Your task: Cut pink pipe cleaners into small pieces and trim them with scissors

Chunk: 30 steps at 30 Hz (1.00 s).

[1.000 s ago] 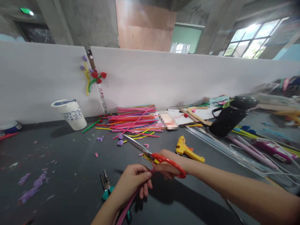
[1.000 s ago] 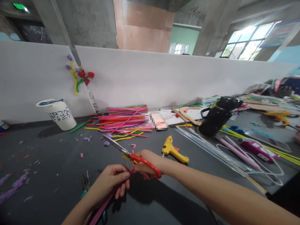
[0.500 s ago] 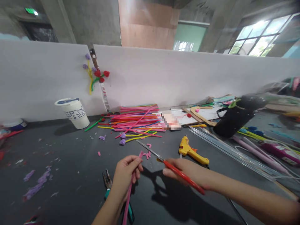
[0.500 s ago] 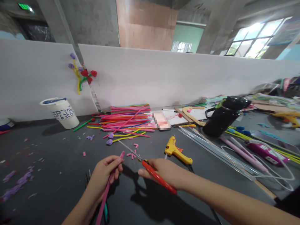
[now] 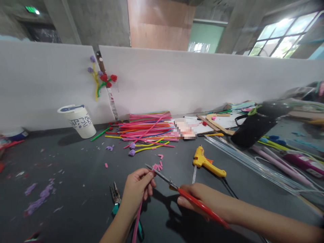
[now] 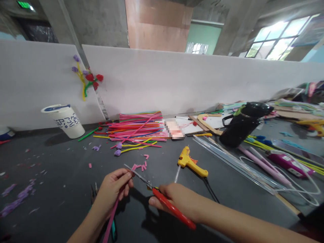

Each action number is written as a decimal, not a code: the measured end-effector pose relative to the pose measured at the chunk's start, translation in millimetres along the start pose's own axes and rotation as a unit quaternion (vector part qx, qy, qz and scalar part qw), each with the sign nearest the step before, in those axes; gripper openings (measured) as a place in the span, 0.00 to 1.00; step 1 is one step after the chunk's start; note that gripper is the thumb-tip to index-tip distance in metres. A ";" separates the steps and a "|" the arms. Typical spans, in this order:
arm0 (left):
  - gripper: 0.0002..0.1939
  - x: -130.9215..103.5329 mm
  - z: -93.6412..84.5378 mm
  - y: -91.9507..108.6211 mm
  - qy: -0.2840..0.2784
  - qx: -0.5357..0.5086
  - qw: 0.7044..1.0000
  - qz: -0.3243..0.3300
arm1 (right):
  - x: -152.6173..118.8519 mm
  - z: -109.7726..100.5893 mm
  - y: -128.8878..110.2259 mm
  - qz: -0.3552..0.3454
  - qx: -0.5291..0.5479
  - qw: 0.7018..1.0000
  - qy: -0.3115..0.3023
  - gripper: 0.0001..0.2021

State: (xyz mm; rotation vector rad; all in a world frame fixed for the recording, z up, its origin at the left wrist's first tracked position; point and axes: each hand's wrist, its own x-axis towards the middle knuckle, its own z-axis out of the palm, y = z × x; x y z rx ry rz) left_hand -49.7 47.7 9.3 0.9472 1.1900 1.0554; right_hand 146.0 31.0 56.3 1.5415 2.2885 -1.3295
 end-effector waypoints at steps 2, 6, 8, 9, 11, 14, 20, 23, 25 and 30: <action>0.11 0.3 -0.5 -0.4 -0.005 -0.003 1.000 0.001 | 0.3 0.5 0.5 -0.008 0.014 1.000 -0.002 0.20; 0.11 0.8 -1.3 -1.4 -0.005 -0.007 1.000 0.005 | 1.8 0.3 0.5 -0.014 0.023 1.000 -0.002 0.19; 0.10 0.7 -1.2 -1.1 -0.007 -0.010 1.000 0.003 | 2.2 -0.2 0.0 -0.012 0.022 1.000 -0.004 0.19; 0.10 0.6 -1.0 -0.6 -0.008 -0.011 1.000 0.002 | 2.2 -0.4 -0.3 -0.013 0.021 1.000 -0.005 0.19; 0.10 0.1 -0.5 0.9 -0.009 -0.011 1.000 -0.002 | 1.9 -0.8 -0.6 -0.012 0.023 1.000 -0.008 0.20; 0.10 -0.7 0.3 3.3 -0.008 -0.012 1.000 -0.006 | 1.9 -0.3 -0.1 -0.009 0.028 1.000 -0.010 0.20; 0.10 1.0 0.2 2.6 0.002 -0.007 1.000 -0.011 | 5.0 2.3 -1.8 0.020 0.043 0.999 -0.009 0.20; 0.12 3.4 -0.9 -0.4 0.003 -0.001 1.000 -0.029 | 7.1 1.4 -8.4 0.034 0.073 0.997 -0.011 0.18; 0.13 5.0 -1.9 -2.8 0.002 -0.001 0.999 -0.044 | 9.1 0.6 -12.2 0.042 0.086 0.995 -0.014 0.17; 0.12 8.1 -5.1 -7.4 0.000 -0.004 0.998 -0.065 | 19.5 3.9 -6.3 0.069 0.112 0.991 -0.037 0.17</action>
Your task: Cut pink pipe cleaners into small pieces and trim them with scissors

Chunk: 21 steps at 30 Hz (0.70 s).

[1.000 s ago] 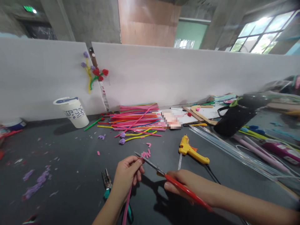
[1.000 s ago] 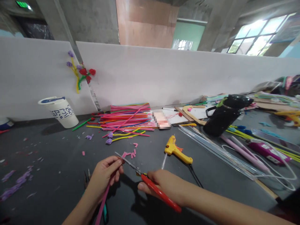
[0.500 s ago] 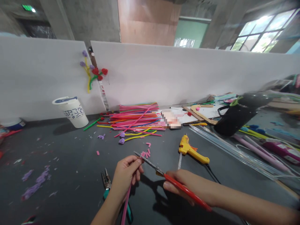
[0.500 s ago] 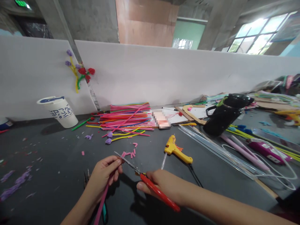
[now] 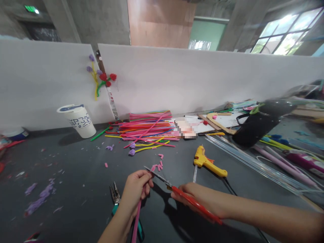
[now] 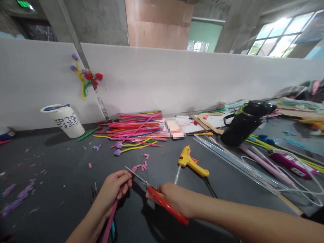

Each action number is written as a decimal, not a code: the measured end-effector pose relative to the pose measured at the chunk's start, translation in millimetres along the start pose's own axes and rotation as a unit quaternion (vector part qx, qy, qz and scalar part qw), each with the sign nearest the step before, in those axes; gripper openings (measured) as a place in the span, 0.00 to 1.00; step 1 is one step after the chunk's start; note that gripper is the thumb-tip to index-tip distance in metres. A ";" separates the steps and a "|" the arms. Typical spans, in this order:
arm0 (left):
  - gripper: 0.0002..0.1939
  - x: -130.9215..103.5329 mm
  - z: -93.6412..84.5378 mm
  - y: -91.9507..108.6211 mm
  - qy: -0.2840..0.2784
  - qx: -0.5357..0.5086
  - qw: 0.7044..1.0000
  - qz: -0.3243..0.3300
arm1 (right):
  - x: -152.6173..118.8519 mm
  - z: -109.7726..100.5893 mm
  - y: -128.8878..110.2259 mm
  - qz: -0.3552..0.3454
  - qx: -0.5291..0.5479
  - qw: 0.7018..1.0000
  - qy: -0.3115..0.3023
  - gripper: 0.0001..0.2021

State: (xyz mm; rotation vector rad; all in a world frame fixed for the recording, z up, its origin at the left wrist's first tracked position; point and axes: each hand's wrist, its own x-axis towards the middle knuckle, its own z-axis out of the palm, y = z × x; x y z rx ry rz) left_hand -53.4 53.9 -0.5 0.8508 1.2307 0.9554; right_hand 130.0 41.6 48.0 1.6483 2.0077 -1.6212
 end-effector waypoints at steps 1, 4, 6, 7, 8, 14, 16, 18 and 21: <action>0.12 0.6 -0.5 -0.5 0.000 -0.001 1.000 -0.004 | 3.1 0.6 3.1 0.003 0.007 1.000 -0.005 0.17; 0.11 2.0 -1.2 -1.4 0.001 -0.002 1.000 -0.014 | 11.0 2.0 11.3 0.027 0.040 0.999 -0.018 0.19; 0.11 2.4 -1.0 -1.7 -0.003 -0.003 1.000 -0.017 | 13.6 1.1 13.7 0.059 0.070 0.995 -0.029 0.20; 0.10 2.3 -0.7 -1.8 -0.007 -0.005 1.000 -0.017 | 14.0 0.0 13.8 0.074 0.086 0.993 -0.036 0.21; 0.10 1.9 -0.1 -1.9 -0.014 -0.007 1.000 -0.015 | 14.0 -1.4 13.3 0.085 0.099 0.991 -0.042 0.21; 0.12 -5.1 6.7 -1.5 -0.095 -0.022 0.995 0.007 | 12.5 -9.9 -2.0 -0.018 0.129 0.991 0.043 0.15; 0.12 -8.1 9.2 -0.9 -0.128 -0.021 0.991 0.016 | 12.0 -11.0 -11.8 -0.056 0.119 0.988 0.079 0.08; 0.12 -10.9 11.1 0.0 -0.148 -0.016 0.989 0.025 | 11.7 -11.2 -20.7 -0.081 0.109 0.987 0.085 0.04; 0.12 -13.9 12.8 1.2 -0.164 -0.010 0.986 0.028 | 13.5 -9.9 -26.1 -0.103 0.087 0.988 0.071 0.04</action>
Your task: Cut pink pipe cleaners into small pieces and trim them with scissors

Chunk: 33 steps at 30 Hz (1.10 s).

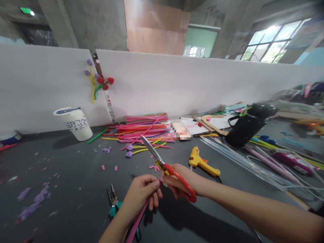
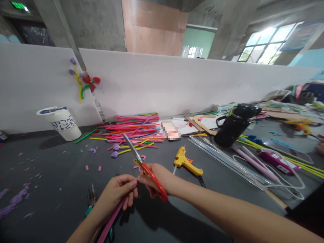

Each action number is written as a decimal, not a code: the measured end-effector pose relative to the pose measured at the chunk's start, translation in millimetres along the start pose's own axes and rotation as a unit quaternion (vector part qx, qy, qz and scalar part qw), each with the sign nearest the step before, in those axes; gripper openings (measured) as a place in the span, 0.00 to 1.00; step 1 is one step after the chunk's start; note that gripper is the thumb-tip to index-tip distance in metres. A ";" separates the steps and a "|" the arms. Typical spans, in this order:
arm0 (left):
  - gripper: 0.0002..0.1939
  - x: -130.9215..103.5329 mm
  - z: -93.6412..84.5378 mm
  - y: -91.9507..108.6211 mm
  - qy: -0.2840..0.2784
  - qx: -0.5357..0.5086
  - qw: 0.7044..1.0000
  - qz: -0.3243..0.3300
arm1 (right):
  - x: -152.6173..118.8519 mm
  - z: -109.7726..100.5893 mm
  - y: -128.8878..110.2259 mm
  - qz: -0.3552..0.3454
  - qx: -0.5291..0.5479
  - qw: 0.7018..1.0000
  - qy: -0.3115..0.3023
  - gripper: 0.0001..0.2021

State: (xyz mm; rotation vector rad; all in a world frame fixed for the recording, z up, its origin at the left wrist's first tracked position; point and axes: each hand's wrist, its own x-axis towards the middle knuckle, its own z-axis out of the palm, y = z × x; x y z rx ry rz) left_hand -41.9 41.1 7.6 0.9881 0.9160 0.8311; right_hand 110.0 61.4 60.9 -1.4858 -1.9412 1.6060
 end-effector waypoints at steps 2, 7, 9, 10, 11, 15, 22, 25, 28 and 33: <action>0.12 -0.9 1.0 0.2 -0.005 0.003 1.000 -0.006 | 2.0 1.3 2.7 -0.002 -0.021 1.000 -0.003 0.04; 0.12 -2.8 0.7 0.1 -0.018 0.013 1.000 -0.017 | 2.0 -1.3 2.3 -0.008 -0.059 0.998 -0.016 0.04; 0.12 -4.0 -0.2 0.1 -0.040 0.012 0.999 -0.025 | -0.5 -4.0 -4.4 0.002 -0.076 0.996 -0.050 0.06; 0.12 -4.5 -0.6 -0.1 -0.051 0.012 0.998 -0.029 | -1.8 -5.0 -7.4 0.007 -0.083 0.994 -0.067 0.06; 0.12 -4.9 -0.8 -0.3 -0.059 0.011 0.998 -0.030 | -2.8 -5.7 -9.4 0.012 -0.088 0.993 -0.080 0.07; 0.11 -5.4 0.1 -1.5 -0.069 0.001 0.997 -0.035 | -2.2 -4.7 -4.1 -0.010 -0.065 0.996 -0.064 0.04; 0.10 -4.5 -1.5 -1.3 -0.056 -0.027 0.998 -0.031 | 4.1 -7.0 3.0 -0.013 -0.039 0.998 -0.038 0.04; 0.10 -4.3 -1.9 -1.8 -0.044 -0.027 0.998 -0.029 | 5.3 -8.5 -0.9 -0.008 -0.050 0.998 -0.032 0.05; 0.10 -3.2 -2.0 -0.6 -0.016 -0.020 0.999 -0.024 | 4.3 -9.6 -2.0 -0.005 -0.063 0.998 -0.015 0.07; 0.10 0.8 -7.7 4.4 0.107 -0.021 0.994 0.026 | -14.1 -19.1 6.3 -0.027 -0.097 0.995 0.017 0.13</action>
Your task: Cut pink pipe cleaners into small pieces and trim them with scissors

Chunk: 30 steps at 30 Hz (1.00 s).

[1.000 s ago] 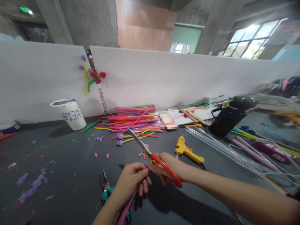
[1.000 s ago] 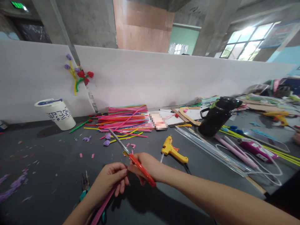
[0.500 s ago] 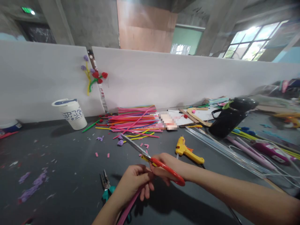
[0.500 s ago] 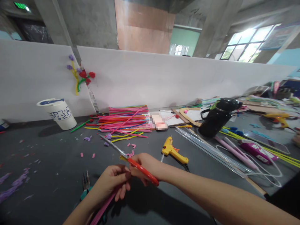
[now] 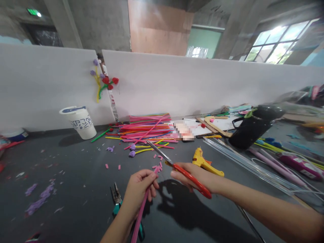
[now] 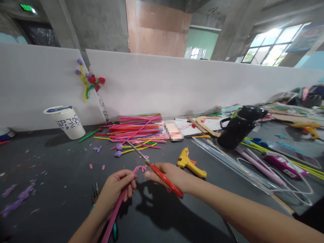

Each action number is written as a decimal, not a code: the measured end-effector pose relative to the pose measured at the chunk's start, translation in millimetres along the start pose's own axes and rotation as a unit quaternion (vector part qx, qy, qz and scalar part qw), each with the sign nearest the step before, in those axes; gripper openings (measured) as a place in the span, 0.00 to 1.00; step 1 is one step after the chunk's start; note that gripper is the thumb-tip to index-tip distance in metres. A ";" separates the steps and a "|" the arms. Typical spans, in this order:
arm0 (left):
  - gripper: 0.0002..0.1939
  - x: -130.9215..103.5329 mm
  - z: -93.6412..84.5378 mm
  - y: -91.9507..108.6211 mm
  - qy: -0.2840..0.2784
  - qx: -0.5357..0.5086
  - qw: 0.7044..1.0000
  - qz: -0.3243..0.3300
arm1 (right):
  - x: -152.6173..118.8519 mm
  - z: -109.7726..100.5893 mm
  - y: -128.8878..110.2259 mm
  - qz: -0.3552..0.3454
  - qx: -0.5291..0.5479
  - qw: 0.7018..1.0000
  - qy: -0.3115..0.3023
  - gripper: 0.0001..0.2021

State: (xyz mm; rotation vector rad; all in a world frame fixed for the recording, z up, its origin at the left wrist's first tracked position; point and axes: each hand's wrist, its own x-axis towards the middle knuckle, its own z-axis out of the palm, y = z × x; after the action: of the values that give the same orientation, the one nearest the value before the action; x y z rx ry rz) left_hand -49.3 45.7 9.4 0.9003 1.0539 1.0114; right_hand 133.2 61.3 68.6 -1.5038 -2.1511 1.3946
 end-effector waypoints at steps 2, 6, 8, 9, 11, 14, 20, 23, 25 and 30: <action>0.10 1.5 -2.1 0.9 0.042 -0.005 0.999 0.022 | -11.5 -2.3 6.5 0.002 -0.074 0.997 -0.009 0.17; 0.10 2.0 -2.3 0.0 0.052 -0.005 0.998 0.032 | -26.9 2.2 16.9 0.016 -0.172 0.984 -0.044 0.23; 0.10 1.8 -1.1 -0.9 0.039 0.001 0.999 0.030 | -28.5 7.0 19.2 0.017 -0.188 0.981 -0.053 0.24; 0.10 1.8 -0.5 -1.3 0.032 0.004 0.999 0.029 | -28.1 9.1 19.8 0.017 -0.190 0.980 -0.054 0.24; 0.11 1.8 0.1 -1.7 0.025 0.012 0.999 0.028 | -26.1 12.2 20.4 0.015 -0.187 0.981 -0.055 0.25; 0.11 1.6 0.1 -1.4 0.023 0.022 0.999 0.025 | -23.3 14.6 20.8 0.016 -0.189 0.981 -0.046 0.25; 0.11 0.9 -0.1 0.2 0.032 0.033 0.999 0.019 | -22.9 17.8 21.2 0.031 -0.169 0.984 -0.051 0.24; 0.11 0.8 0.2 0.2 0.032 0.038 0.999 0.017 | -22.4 18.4 20.9 0.025 -0.158 0.986 -0.052 0.24; 0.12 0.7 0.2 0.0 0.032 0.040 0.999 0.014 | -21.7 18.6 20.4 0.027 -0.157 0.986 -0.049 0.23; 0.12 1.3 -1.6 -1.5 0.029 0.038 0.999 0.004 | -19.1 20.3 19.5 0.035 -0.134 0.989 -0.046 0.23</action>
State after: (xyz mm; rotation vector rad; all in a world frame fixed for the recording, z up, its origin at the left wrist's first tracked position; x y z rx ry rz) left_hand -50.3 46.7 7.2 0.9428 1.1457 1.0145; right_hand 143.0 35.0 49.3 -1.6492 -2.4482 1.2583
